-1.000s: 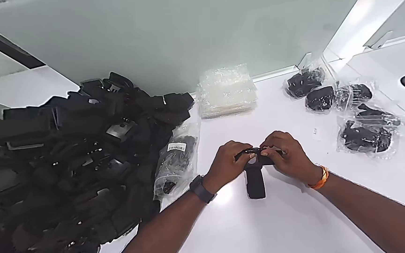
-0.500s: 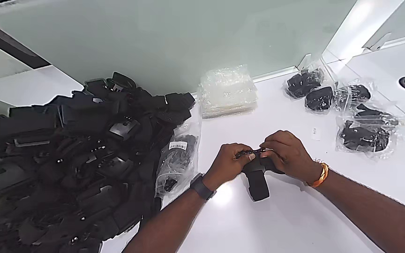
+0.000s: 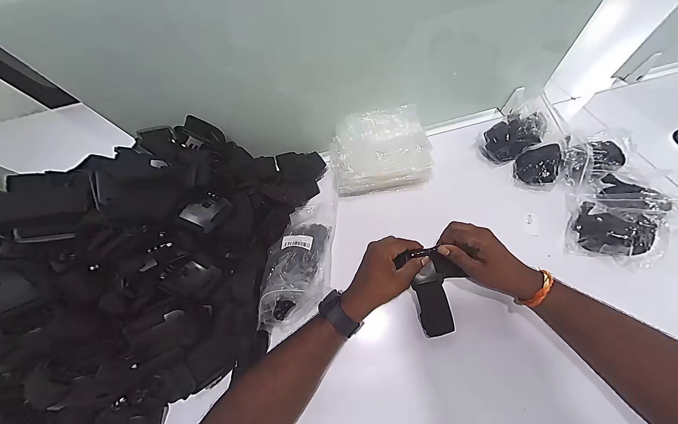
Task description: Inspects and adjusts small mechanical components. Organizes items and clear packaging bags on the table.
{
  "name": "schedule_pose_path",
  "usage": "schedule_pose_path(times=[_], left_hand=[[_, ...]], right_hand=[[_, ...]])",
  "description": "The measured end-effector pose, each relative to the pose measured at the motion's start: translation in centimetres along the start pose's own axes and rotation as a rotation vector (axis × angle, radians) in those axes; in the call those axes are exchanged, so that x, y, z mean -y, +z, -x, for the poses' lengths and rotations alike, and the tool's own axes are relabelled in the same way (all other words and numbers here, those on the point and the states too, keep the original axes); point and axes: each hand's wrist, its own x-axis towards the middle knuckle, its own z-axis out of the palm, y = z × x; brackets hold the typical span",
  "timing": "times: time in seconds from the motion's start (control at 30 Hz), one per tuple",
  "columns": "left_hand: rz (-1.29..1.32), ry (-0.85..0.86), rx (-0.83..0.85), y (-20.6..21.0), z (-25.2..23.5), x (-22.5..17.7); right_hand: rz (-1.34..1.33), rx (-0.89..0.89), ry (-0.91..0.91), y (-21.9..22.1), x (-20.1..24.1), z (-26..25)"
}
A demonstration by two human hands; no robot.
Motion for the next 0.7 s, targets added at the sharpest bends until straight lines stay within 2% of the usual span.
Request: schedule_pose_path(times=[0.1, 0.37, 0.7], left_hand=[[0.028, -0.008, 0.021, -0.2, 0.0, 0.0], [0.104, -0.023, 0.058, -0.6, 0.1, -0.3], [0.122, -0.02, 0.039, -0.5, 0.1, 0.0]], right_hand=[[0.039, 0.006, -0.031, 0.0, 0.1, 0.0], [0.322, -0.114, -0.28, 0.1, 1.0, 0.3], [0.354, -0.12, -0.298, 0.3, 1.2, 0.4]])
